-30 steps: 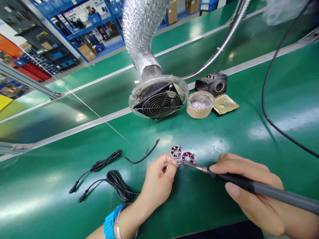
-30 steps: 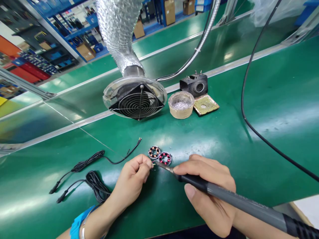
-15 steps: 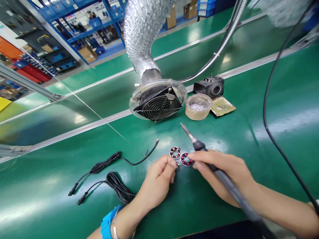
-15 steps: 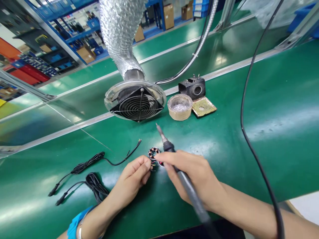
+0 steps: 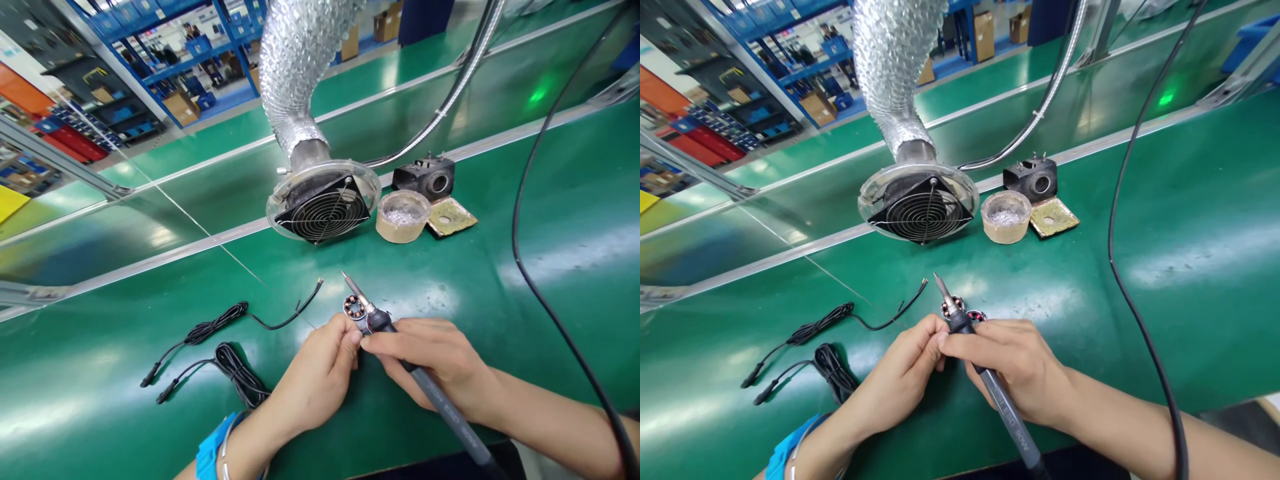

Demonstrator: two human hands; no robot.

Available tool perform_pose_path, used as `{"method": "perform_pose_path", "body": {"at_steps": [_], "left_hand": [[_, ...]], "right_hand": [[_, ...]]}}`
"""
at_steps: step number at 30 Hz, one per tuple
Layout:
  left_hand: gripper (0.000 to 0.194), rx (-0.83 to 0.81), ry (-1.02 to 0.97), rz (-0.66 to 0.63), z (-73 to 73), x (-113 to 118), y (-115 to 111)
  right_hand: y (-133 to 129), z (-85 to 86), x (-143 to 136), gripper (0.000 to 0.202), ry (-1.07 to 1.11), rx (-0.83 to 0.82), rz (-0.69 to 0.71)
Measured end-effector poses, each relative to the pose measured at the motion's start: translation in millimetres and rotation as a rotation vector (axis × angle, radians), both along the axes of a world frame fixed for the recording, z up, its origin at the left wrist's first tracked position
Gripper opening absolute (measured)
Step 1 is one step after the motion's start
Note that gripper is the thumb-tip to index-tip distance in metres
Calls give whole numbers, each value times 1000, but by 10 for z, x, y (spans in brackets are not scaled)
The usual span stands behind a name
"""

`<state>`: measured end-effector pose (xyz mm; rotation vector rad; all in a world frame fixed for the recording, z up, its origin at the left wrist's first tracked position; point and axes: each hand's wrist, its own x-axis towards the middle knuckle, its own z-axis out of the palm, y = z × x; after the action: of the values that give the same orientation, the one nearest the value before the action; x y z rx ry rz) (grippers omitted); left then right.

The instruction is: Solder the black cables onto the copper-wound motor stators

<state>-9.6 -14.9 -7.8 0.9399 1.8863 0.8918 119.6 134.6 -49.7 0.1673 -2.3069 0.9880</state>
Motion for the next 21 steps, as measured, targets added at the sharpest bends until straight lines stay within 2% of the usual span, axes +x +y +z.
{"method": "perform_pose_path", "body": {"at_steps": [6, 12, 17, 21], "left_hand": [[37, 45, -227, 76, -110, -2, 3], [39, 33, -517, 139, -155, 19, 52], [31, 48, -478, 292, -217, 70, 99], [31, 40, -468, 352, -233, 95, 111]], "right_hand": [[-23, -54, -1, 33, 41, 54, 6], [-39, -66, -34, 28, 87, -17, 10], [188, 17, 3, 31, -24, -92, -31], [372, 48, 49, 33, -132, -27, 49]]}}
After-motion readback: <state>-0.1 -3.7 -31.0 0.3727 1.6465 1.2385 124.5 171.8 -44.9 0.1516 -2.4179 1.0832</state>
